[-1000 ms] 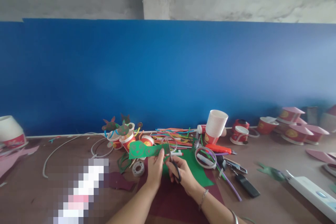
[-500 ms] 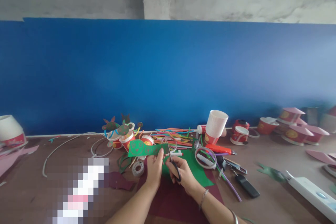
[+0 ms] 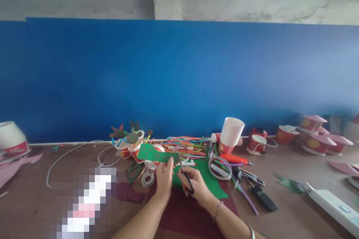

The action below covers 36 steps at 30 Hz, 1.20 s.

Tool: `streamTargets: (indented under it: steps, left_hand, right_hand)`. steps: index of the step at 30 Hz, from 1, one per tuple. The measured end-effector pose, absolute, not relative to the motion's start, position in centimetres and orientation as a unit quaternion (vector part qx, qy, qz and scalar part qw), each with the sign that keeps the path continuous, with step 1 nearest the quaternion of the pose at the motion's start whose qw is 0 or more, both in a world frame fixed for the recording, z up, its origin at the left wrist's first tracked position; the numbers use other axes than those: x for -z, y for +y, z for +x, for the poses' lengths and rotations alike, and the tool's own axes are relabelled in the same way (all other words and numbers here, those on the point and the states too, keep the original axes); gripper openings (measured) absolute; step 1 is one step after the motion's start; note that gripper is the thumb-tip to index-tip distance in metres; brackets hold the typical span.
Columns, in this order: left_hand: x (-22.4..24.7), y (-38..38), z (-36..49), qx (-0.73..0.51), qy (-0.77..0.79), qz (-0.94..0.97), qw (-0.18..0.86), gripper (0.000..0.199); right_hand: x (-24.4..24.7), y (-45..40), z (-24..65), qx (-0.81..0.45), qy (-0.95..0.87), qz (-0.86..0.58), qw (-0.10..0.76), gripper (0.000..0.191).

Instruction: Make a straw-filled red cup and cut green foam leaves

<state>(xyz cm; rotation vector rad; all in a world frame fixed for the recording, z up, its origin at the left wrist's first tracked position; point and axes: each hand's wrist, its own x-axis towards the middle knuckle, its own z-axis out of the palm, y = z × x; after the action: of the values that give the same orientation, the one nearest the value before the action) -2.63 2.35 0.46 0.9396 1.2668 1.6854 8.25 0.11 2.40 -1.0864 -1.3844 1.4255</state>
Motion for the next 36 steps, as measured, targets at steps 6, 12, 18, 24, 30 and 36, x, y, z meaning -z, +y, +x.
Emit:
streamTargets:
  steps: [6, 12, 18, 24, 30, 36]
  left_hand:
    - [-0.3, 2.4, -2.7, -0.671, 0.508, 0.365, 0.398, 0.039]
    - [-0.2, 2.5, -2.8, -0.673, 0.511, 0.366, 0.391, 0.039]
    - [0.1, 2.6, -2.8, -0.683, 0.502, 0.363, 0.387, 0.038]
    - [0.0, 2.3, -2.9, -0.665, 0.519, 0.377, 0.383, 0.036]
    - [-0.9, 1.6, -2.4, -0.615, 0.441, 0.470, 0.454, 0.022]
    - [-1.4, 1.3, -1.9, -0.581, 0.417, 0.513, 0.476, 0.018]
  right_hand:
    - [-2.3, 0.2, 8.2, -0.571, -0.553, -0.436, 0.422, 0.032]
    - [-2.1, 0.3, 8.2, -0.565, -0.571, -0.423, 0.419, 0.029]
    - [-1.6, 0.5, 8.3, -0.564, -0.575, -0.428, 0.409, 0.028]
    - [-1.7, 0.6, 8.6, -0.545, -0.543, -0.453, 0.449, 0.033]
    - [-1.4, 1.1, 9.2, -0.527, -0.504, -0.450, 0.515, 0.040]
    - [-1.3, 1.1, 9.2, -0.525, -0.484, -0.447, 0.539, 0.039]
